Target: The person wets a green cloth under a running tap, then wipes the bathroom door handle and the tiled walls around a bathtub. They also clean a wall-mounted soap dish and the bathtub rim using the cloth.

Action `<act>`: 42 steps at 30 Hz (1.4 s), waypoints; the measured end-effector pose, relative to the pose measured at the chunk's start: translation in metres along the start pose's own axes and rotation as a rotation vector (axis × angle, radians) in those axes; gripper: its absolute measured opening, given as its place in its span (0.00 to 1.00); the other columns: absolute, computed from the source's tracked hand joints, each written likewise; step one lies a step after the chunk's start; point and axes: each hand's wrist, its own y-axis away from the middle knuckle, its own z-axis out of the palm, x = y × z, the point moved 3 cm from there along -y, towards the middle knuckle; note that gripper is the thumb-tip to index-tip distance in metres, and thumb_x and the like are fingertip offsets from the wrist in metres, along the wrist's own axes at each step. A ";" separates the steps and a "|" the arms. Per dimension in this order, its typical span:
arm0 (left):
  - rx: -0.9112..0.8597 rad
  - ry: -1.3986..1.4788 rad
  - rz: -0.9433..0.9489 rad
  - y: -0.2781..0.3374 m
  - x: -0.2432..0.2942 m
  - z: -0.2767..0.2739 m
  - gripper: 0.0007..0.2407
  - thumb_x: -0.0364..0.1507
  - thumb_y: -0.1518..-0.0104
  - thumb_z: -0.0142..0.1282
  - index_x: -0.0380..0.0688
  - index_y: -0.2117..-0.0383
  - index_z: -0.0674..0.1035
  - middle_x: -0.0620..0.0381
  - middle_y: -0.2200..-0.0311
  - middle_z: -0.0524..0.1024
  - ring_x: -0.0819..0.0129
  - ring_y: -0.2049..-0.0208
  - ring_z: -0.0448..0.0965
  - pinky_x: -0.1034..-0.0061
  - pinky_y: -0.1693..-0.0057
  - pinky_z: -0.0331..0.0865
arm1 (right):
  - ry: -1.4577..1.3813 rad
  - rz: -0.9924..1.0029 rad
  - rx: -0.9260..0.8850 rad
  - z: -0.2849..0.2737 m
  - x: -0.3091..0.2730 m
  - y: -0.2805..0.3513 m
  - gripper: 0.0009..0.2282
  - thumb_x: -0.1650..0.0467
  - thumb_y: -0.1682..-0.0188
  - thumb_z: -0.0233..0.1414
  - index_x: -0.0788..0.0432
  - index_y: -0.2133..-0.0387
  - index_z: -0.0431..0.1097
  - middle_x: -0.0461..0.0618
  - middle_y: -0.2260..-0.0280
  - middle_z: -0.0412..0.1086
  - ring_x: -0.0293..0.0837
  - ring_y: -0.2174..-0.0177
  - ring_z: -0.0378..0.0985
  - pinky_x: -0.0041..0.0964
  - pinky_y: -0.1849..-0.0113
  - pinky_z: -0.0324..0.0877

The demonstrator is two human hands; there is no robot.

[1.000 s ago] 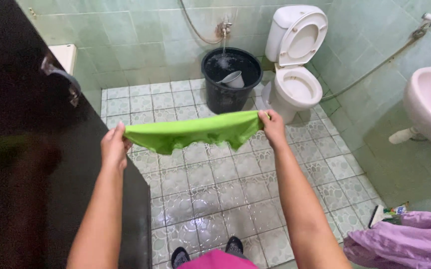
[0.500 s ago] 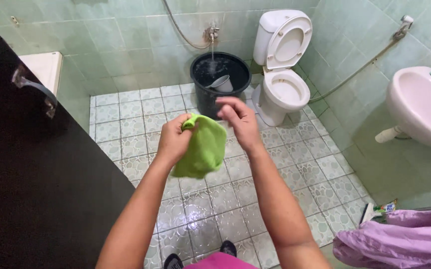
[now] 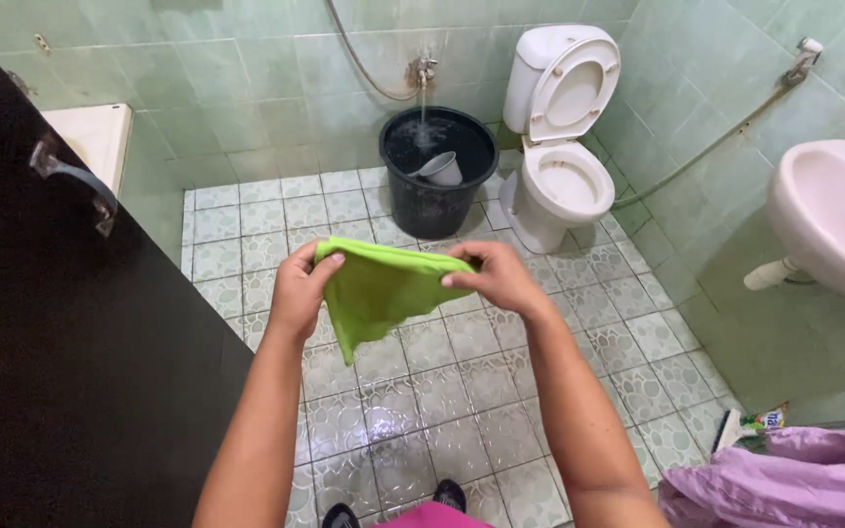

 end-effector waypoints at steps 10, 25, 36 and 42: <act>-0.068 -0.162 -0.083 0.015 -0.034 0.060 0.13 0.32 0.39 0.63 0.37 0.52 0.83 0.43 0.61 0.84 0.62 0.59 0.81 0.62 0.48 0.75 | -0.589 0.157 -0.002 0.067 0.011 -0.003 0.25 0.76 0.47 0.49 0.53 0.34 0.56 0.60 0.63 0.69 0.53 0.69 0.82 0.47 0.67 0.85; -0.367 -0.121 -0.033 0.040 -0.001 0.067 0.10 0.19 0.43 0.59 0.43 0.56 0.84 0.57 0.62 0.84 0.72 0.59 0.78 0.67 0.47 0.74 | 0.519 -0.474 0.057 0.045 -0.090 0.026 0.48 0.59 0.72 0.73 0.51 0.33 0.58 0.63 0.38 0.57 0.66 0.41 0.61 0.59 0.40 0.57; -0.315 0.181 -0.733 0.067 -0.118 0.065 0.43 0.62 0.38 0.14 0.36 0.30 0.57 0.32 0.31 0.56 0.34 0.39 0.70 0.45 0.41 0.69 | 1.028 -0.197 0.100 0.057 0.024 0.009 0.13 0.66 0.58 0.60 0.43 0.58 0.72 0.44 0.62 0.75 0.50 0.63 0.81 0.45 0.65 0.78; 0.014 0.801 -0.682 0.038 -0.153 0.062 0.40 0.66 0.45 0.38 0.48 0.36 0.69 0.39 0.36 0.67 0.28 0.39 0.66 0.39 0.37 0.63 | 0.411 -0.418 -0.523 0.070 -0.068 0.086 0.22 0.56 0.49 0.54 0.60 0.50 0.73 0.64 0.52 0.74 0.65 0.51 0.76 0.60 0.53 0.71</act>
